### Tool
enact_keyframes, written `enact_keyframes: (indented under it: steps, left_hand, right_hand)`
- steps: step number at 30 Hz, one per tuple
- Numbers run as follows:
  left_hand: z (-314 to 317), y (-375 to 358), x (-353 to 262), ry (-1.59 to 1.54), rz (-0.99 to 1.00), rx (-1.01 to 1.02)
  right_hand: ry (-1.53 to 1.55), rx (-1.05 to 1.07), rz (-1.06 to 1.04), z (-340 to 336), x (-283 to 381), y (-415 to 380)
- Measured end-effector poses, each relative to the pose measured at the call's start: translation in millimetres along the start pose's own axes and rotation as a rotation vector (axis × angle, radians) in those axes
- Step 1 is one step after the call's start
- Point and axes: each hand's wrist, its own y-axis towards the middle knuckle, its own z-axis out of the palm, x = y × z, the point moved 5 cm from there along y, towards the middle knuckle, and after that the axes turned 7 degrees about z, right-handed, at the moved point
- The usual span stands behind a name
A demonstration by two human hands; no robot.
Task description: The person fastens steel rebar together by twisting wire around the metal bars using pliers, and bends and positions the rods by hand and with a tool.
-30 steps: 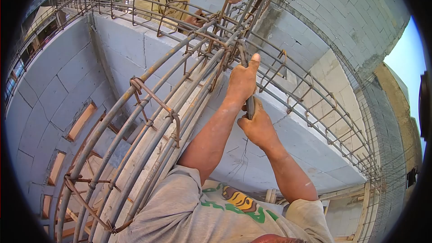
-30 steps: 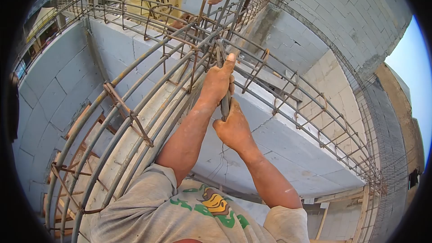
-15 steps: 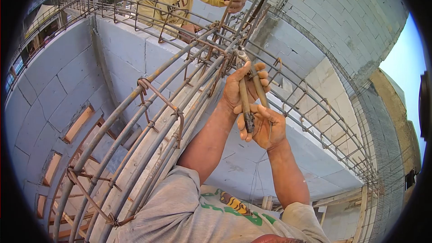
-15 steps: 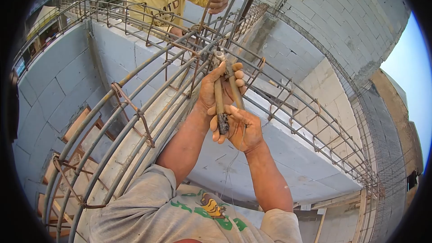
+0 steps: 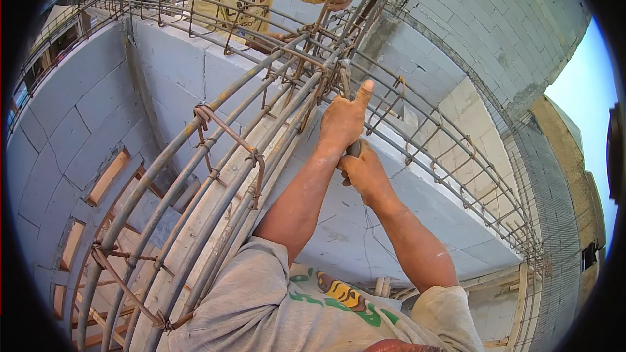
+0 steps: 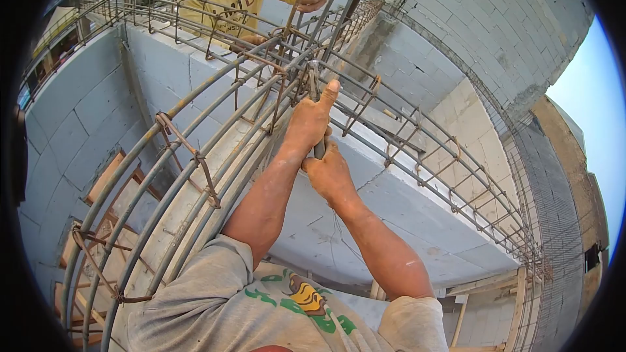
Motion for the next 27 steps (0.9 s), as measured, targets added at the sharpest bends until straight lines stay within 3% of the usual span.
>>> enact_keyframes:
  steps: [2,5,9,15,17,22,25,27]
  left_hand:
    - [1,-5,-3,-0.128,-0.013,0.000]
    - [1,-10,-5,-0.548,0.052,0.086]
    - [25,-5,4,-1.183,0.058,0.329]
    - [21,6,48,-1.338,0.078,0.479]
    - [15,-2,42,-1.262,0.076,0.441]
    - [19,-8,0,-1.538,0.080,0.620]
    - [19,-2,-8,-1.702,0.104,0.705]
    - [20,-5,-11,-1.753,0.066,0.697]
  right_hand:
    - [-0.135,-0.049,-0.067,-8,-8,10]
    - [0.150,0.298,0.026,-38,34,-21]
    - [0.456,0.452,0.084,-48,45,-24]
    - [0.650,0.455,-0.149,23,-21,16]
    - [0.658,0.498,-0.111,16,-23,12]
    - [0.895,0.714,0.024,-3,13,-18]
    - [0.752,0.723,0.023,-6,25,-24]
    - [0.395,0.498,0.101,-21,23,-24]
